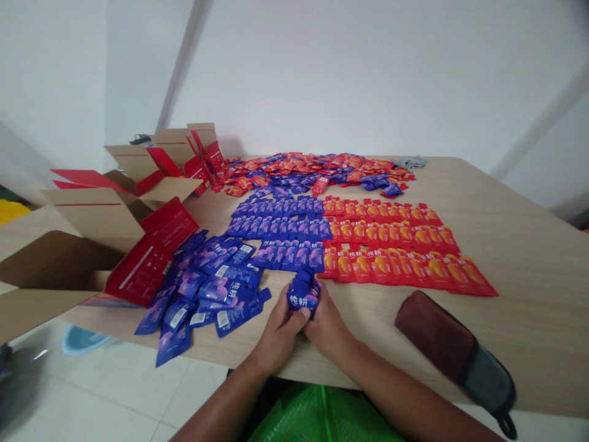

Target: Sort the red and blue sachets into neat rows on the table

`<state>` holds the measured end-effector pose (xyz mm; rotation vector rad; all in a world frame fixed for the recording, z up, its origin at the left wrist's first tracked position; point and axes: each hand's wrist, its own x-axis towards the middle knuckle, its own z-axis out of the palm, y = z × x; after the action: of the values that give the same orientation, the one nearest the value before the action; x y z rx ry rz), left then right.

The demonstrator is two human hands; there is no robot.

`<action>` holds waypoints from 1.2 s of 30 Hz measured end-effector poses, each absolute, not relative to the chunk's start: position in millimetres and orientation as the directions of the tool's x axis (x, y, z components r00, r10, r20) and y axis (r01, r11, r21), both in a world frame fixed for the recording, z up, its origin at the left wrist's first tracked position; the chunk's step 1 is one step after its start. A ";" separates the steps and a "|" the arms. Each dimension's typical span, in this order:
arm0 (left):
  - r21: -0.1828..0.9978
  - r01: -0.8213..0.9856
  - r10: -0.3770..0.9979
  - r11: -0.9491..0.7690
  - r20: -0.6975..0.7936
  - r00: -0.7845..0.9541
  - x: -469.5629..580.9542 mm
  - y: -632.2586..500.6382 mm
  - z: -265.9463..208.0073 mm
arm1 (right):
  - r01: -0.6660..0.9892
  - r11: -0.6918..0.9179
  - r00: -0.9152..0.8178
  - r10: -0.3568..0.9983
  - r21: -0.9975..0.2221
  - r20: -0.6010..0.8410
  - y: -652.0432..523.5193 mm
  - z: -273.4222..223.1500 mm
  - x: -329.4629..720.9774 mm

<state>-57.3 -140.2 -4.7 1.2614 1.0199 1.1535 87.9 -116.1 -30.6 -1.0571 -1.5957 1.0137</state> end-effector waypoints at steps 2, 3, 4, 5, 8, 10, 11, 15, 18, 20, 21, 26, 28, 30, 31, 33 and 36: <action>0.998 -0.037 0.995 -0.042 0.045 0.083 -53.0 -138.2 -4.5 | 0.198 0.317 -0.210 0.938 -0.927 0.276 -113.4 -26.3 88.8; 0.999 -0.024 0.998 -0.034 0.036 0.059 -51.8 -137.4 -4.3 | 0.201 0.328 -0.231 0.932 -0.923 0.280 -112.3 -24.2 89.8; 1.000 -0.017 0.999 -0.022 0.023 0.038 -51.2 -136.6 -3.9 | 0.199 0.335 -0.258 0.925 -0.921 0.281 -111.4 -22.2 91.1; 1.000 -0.017 1.000 -0.007 0.007 0.018 -51.2 -135.9 -3.5 | 0.197 0.339 -0.285 0.918 -0.920 0.277 -110.8 -20.2 92.4; 0.998 -0.046 0.999 0.037 -0.037 -0.019 -52.2 -134.5 -2.8 | 0.215 0.328 -0.322 0.913 -0.920 0.250 -110.4 -16.4 94.6; 0.996 -0.072 0.998 0.060 -0.062 -0.027 -52.3 -133.7 -3.3 | 0.234 0.300 -0.293 0.929 -0.925 0.228 -110.1 -16.0 93.5; 0.994 -0.083 0.997 0.065 -0.068 -0.033 -52.1 -133.2 -4.0 | 0.240 0.287 -0.272 0.937 -0.927 0.220 -109.8 -16.5 92.4; 0.989 -0.129 0.995 0.077 -0.084 -0.051 -51.7 -130.3 -9.1 | 0.260 0.247 -0.202 0.959 -0.933 0.198 -107.9 -18.8 87.2; 0.982 -0.162 0.994 0.097 -0.102 -0.025 -53.1 -127.8 -13.2 | 0.268 0.215 -0.166 0.970 -0.939 0.175 -108.7 -17.7 85.7; 0.982 -0.159 0.994 0.102 -0.107 -0.020 -53.6 -126.7 -14.7 | 0.264 0.203 -0.157 0.974 -0.943 0.165 -110.8 -16.0 85.7; 0.984 -0.152 0.994 0.098 -0.103 -0.027 -53.4 -126.5 -14.9 | 0.259 0.203 -0.156 0.974 -0.944 0.167 -112.1 -15.4 85.9; 0.997 -0.075 0.998 0.032 -0.035 -0.046 -50.5 -127.3 -10.0 | 0.277 0.202 -0.138 0.976 -0.939 0.169 -115.5 -15.6 85.4; 0.998 -0.058 0.999 0.023 -0.025 -0.030 -51.0 -127.6 -8.0 | 0.302 0.194 -0.111 0.980 -0.934 0.167 -114.6 -16.0 84.1; 0.997 -0.071 0.999 0.030 -0.031 -0.016 -52.8 -127.8 -7.7 | 0.310 0.197 -0.095 0.980 -0.930 0.175 -113.0 -15.7 82.6; 0.996 -0.082 0.999 0.035 -0.036 -0.013 -53.8 -127.9 -8.3 | 0.306 0.201 -0.094 0.979 -0.930 0.181 -112.2 -15.3 81.9; 0.993 -0.105 0.999 0.044 -0.046 -0.011 -55.5 -128.4 -10.4 | 0.284 0.211 -0.104 0.976 -0.935 0.189 -111.2 -14.7 81.0; 0.988 -0.145 0.999 0.046 -0.046 0.007 -56.3 -129.2 -14.2 | 0.247 0.229 -0.123 0.971 -0.941 0.204 -110.9 -15.4 80.8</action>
<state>-56.3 -129.2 -14.2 1.0698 1.1205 1.2383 80.8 -110.9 -15.4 -1.1794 -1.5682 0.9743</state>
